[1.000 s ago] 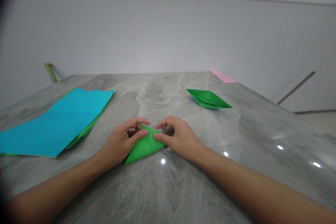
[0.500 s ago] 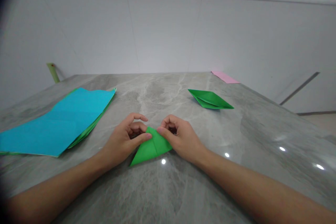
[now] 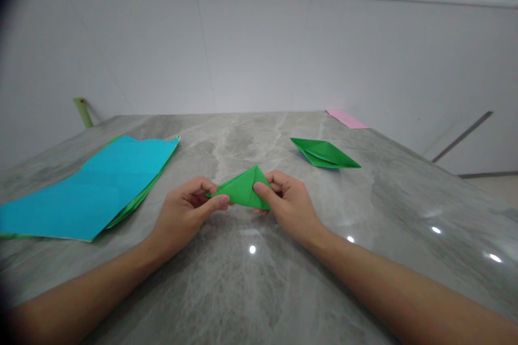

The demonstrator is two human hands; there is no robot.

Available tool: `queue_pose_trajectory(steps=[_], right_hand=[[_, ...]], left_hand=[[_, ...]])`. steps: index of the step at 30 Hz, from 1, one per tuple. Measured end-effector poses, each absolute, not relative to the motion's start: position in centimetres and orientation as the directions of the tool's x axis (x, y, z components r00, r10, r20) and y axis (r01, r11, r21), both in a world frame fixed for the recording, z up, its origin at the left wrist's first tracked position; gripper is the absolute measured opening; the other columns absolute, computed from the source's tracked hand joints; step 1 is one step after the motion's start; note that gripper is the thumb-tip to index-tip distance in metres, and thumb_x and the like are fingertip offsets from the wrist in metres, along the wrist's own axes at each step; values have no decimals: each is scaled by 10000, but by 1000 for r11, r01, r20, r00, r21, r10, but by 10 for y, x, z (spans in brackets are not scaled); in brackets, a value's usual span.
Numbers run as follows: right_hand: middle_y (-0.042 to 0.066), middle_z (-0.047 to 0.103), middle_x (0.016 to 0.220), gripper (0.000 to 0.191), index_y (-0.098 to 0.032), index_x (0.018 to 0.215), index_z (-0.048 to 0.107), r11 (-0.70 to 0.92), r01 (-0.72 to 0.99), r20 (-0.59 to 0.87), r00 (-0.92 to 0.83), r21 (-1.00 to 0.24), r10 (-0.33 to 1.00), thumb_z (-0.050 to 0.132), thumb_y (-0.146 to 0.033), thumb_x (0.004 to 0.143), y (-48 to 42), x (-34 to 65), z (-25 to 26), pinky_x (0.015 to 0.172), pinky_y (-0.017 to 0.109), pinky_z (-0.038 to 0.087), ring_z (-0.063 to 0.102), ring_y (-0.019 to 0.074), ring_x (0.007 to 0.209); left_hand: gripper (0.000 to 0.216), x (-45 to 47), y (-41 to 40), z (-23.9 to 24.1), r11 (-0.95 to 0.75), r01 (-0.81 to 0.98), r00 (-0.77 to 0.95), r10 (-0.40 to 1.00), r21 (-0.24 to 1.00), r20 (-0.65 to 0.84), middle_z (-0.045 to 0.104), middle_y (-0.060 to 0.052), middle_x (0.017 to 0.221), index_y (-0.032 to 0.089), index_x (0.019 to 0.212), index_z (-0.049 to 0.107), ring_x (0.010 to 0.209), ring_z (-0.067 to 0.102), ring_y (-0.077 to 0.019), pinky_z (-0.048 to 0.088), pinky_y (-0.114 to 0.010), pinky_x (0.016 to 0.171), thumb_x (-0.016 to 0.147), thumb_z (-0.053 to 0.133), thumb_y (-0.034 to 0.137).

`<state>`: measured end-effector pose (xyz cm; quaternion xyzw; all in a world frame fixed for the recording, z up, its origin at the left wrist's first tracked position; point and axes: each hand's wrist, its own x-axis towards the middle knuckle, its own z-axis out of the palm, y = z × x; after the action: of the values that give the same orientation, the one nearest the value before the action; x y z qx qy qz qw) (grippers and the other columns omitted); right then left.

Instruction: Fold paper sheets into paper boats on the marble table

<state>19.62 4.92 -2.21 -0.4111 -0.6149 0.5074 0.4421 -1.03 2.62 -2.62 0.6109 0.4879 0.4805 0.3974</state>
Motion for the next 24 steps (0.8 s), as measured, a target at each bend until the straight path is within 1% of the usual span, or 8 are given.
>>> queue_pose_trajectory(steps=[3, 6, 10, 13, 15, 19, 22, 24], right_hand=[[14, 717, 668, 297, -194, 857, 684, 106, 66, 75, -361, -992, 929, 748, -467, 757, 47, 196, -21, 539, 256, 505, 632, 139, 542], [36, 723, 636, 311, -171, 777, 722, 62, 148, -2, -397, -987, 918, 766, -475, 732, 45, 194, -21, 520, 250, 495, 606, 126, 504], [48, 723, 599, 350, -165, 737, 739, 22, 136, -32, -380, -990, 924, 741, -515, 744, 45, 192, -22, 502, 246, 493, 603, 123, 482], [50, 723, 585, 364, -164, 740, 738, -4, 101, -42, -370, -995, 928, 745, -528, 736, 46, 193, -23, 505, 253, 502, 615, 132, 479], [52, 723, 583, 373, -162, 755, 740, -24, 85, -54, -369, -996, 928, 744, -534, 735, 47, 193, -23, 510, 257, 509, 624, 138, 480], [51, 721, 586, 373, -164, 760, 744, -47, 72, -72, -398, -996, 915, 735, -536, 747, 46, 193, -23, 513, 253, 513, 630, 137, 480], [42, 723, 624, 368, -167, 770, 740, -63, 50, -78, -435, -997, 897, 725, -534, 757, 44, 192, -22, 506, 249, 519, 650, 140, 501], [45, 726, 664, 376, -161, 771, 730, -76, 37, -84, -465, -996, 881, 714, -537, 764, 44, 192, -22, 507, 245, 525, 667, 144, 527]], left_hand=[[222, -9, 25, -22, -197, 117, 56, 980, 973, 191, 701, -1, 635, 174, 691, 561, 611, 685, -153, 491, -224, 557, 753, 738, 292], [246, -7, 23, -20, -170, 3, 75, 983, 985, 169, 705, 14, 616, 180, 709, 540, 626, 719, -170, 549, -234, 586, 729, 766, 276], [362, -5, 21, -17, -78, -154, 56, 995, 985, 88, 741, 30, 648, 211, 918, 497, 608, 736, -188, 611, -289, 641, 719, 791, 281], [399, -4, 20, -16, -54, -155, 78, 995, 986, 67, 751, 19, 653, 201, 1034, 553, 640, 747, -196, 621, -292, 670, 723, 791, 282], [353, -4, 20, -17, -79, -132, 83, 992, 988, 90, 751, 14, 654, 191, 1015, 623, 664, 751, -202, 627, -299, 692, 718, 792, 281], [224, -3, 21, -20, -98, -157, 44, 993, 983, 106, 768, -3, 728, 184, 885, 707, 676, 753, -211, 640, -321, 704, 715, 788, 304], [276, -2, 20, -20, -85, -147, 14, 996, 986, 87, 760, 5, 705, 190, 951, 718, 659, 750, -212, 648, -332, 685, 718, 788, 320], [279, -2, 20, -19, -102, -126, -5, 995, 987, 102, 753, 13, 689, 195, 951, 713, 637, 744, -200, 648, -319, 662, 713, 792, 317]])
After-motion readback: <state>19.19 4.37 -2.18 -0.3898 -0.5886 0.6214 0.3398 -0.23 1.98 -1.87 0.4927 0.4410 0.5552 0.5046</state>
